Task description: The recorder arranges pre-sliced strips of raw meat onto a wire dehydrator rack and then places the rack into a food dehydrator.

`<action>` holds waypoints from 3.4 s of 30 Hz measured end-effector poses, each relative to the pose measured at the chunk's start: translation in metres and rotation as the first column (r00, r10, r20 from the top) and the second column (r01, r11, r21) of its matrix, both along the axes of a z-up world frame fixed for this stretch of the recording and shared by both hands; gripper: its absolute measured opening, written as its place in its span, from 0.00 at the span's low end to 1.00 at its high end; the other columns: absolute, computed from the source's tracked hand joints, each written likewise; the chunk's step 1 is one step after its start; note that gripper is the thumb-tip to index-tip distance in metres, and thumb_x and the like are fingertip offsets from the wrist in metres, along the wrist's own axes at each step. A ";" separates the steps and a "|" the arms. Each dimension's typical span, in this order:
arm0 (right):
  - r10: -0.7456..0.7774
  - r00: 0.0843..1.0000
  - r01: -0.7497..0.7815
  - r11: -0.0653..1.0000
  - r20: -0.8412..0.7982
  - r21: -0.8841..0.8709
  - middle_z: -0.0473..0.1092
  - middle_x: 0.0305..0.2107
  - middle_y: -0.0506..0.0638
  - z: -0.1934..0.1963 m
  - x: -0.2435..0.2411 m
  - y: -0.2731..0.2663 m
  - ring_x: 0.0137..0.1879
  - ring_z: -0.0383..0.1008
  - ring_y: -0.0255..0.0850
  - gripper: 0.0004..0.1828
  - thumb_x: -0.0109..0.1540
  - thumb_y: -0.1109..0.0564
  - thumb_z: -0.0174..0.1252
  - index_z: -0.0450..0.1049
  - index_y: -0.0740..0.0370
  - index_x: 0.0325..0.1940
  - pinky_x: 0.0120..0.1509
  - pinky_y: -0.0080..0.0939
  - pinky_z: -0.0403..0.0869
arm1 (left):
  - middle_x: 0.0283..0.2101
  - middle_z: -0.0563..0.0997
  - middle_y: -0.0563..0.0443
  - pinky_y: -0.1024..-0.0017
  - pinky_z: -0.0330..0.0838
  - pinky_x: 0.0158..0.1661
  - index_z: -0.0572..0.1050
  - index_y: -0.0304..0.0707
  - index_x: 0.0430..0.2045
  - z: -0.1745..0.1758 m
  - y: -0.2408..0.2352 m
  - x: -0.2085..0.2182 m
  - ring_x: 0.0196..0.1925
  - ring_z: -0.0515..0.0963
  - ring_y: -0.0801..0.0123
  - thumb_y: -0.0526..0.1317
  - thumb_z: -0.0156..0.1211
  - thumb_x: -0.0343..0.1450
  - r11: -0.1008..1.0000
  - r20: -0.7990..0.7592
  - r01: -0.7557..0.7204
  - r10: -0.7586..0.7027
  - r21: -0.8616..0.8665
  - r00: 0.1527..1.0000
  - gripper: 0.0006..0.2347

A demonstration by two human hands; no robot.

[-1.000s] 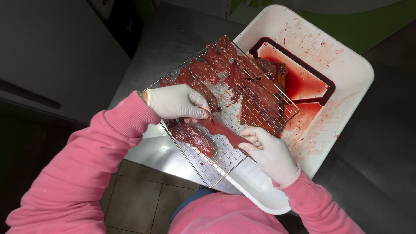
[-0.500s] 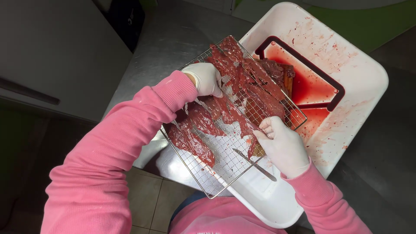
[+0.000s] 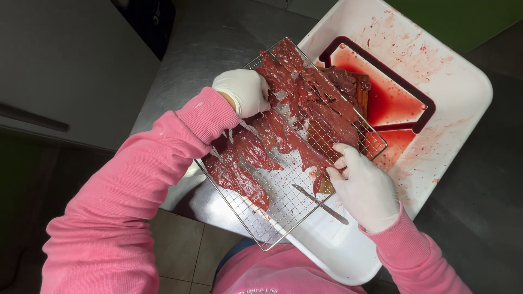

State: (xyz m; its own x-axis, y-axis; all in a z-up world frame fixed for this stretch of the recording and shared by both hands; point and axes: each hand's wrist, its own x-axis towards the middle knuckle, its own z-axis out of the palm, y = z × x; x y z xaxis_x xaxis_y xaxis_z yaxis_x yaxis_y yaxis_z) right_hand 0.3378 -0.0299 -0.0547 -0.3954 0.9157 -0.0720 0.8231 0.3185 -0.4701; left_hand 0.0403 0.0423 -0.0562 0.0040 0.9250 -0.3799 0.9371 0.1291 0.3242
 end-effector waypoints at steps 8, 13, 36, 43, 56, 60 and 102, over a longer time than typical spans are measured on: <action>-0.103 0.995 0.103 0.992 -0.001 -0.076 0.78 0.35 0.49 0.009 0.021 -0.007 0.35 0.81 0.43 0.24 0.61 0.56 0.61 0.71 0.56 0.61 0.40 0.42 0.77 | 0.32 0.83 0.47 0.58 0.75 0.39 0.82 0.41 0.29 0.000 -0.045 0.017 0.38 0.83 0.53 0.41 0.66 0.66 0.747 -0.203 0.242 -0.145 0.619 0.968 0.05; 0.028 0.997 -0.021 0.994 -0.068 0.109 0.77 0.36 0.49 0.013 0.027 -0.014 0.38 0.79 0.44 0.16 0.61 0.56 0.61 0.77 0.54 0.54 0.41 0.43 0.76 | 0.33 0.80 0.46 0.57 0.73 0.39 0.81 0.42 0.31 -0.007 -0.081 0.065 0.39 0.80 0.52 0.38 0.62 0.64 0.636 -0.104 0.528 -0.579 0.563 0.809 0.06; 0.097 0.987 -0.138 0.917 0.127 0.374 0.72 0.29 0.50 -0.016 0.005 0.000 0.34 0.76 0.48 0.09 0.56 0.51 0.66 0.75 0.56 0.34 0.37 0.48 0.75 | 0.40 0.79 0.48 0.58 0.71 0.45 0.81 0.44 0.45 -0.027 -0.060 0.090 0.44 0.78 0.54 0.40 0.62 0.66 0.632 -0.085 0.565 -0.624 0.530 0.777 0.14; 0.000 1.000 -0.003 0.993 0.020 0.118 0.75 0.29 0.51 -0.013 0.006 0.005 0.31 0.78 0.49 0.07 0.58 0.53 0.61 0.75 0.58 0.36 0.37 0.48 0.75 | 0.41 0.79 0.46 0.58 0.71 0.43 0.80 0.40 0.48 -0.022 -0.059 0.078 0.42 0.78 0.54 0.36 0.61 0.65 0.616 -0.087 0.499 -0.574 0.609 0.814 0.16; -0.088 0.989 0.071 0.988 0.120 0.140 0.75 0.26 0.50 0.001 0.019 -0.006 0.32 0.78 0.48 0.08 0.63 0.50 0.60 0.75 0.56 0.39 0.37 0.48 0.76 | 0.45 0.79 0.49 0.59 0.71 0.44 0.80 0.44 0.46 -0.021 -0.071 0.076 0.48 0.77 0.56 0.38 0.64 0.62 0.579 -0.108 0.588 -0.654 0.565 0.748 0.17; -0.002 0.998 -0.015 0.957 0.058 0.291 0.74 0.28 0.50 -0.001 0.011 -0.003 0.31 0.77 0.47 0.11 0.60 0.50 0.63 0.75 0.57 0.41 0.33 0.46 0.75 | 0.44 0.78 0.48 0.58 0.71 0.47 0.80 0.44 0.47 -0.021 -0.065 0.085 0.48 0.77 0.55 0.39 0.65 0.60 0.580 -0.153 0.604 -0.639 0.547 0.753 0.19; 0.029 0.989 -0.101 0.846 0.144 0.523 0.74 0.32 0.49 -0.001 0.007 -0.015 0.36 0.76 0.47 0.06 0.64 0.54 0.63 0.77 0.54 0.43 0.41 0.45 0.74 | 0.35 0.81 0.50 0.58 0.73 0.41 0.83 0.41 0.38 0.019 -0.127 -0.012 0.39 0.80 0.56 0.36 0.63 0.67 0.707 -0.130 0.312 -0.300 0.635 0.945 0.09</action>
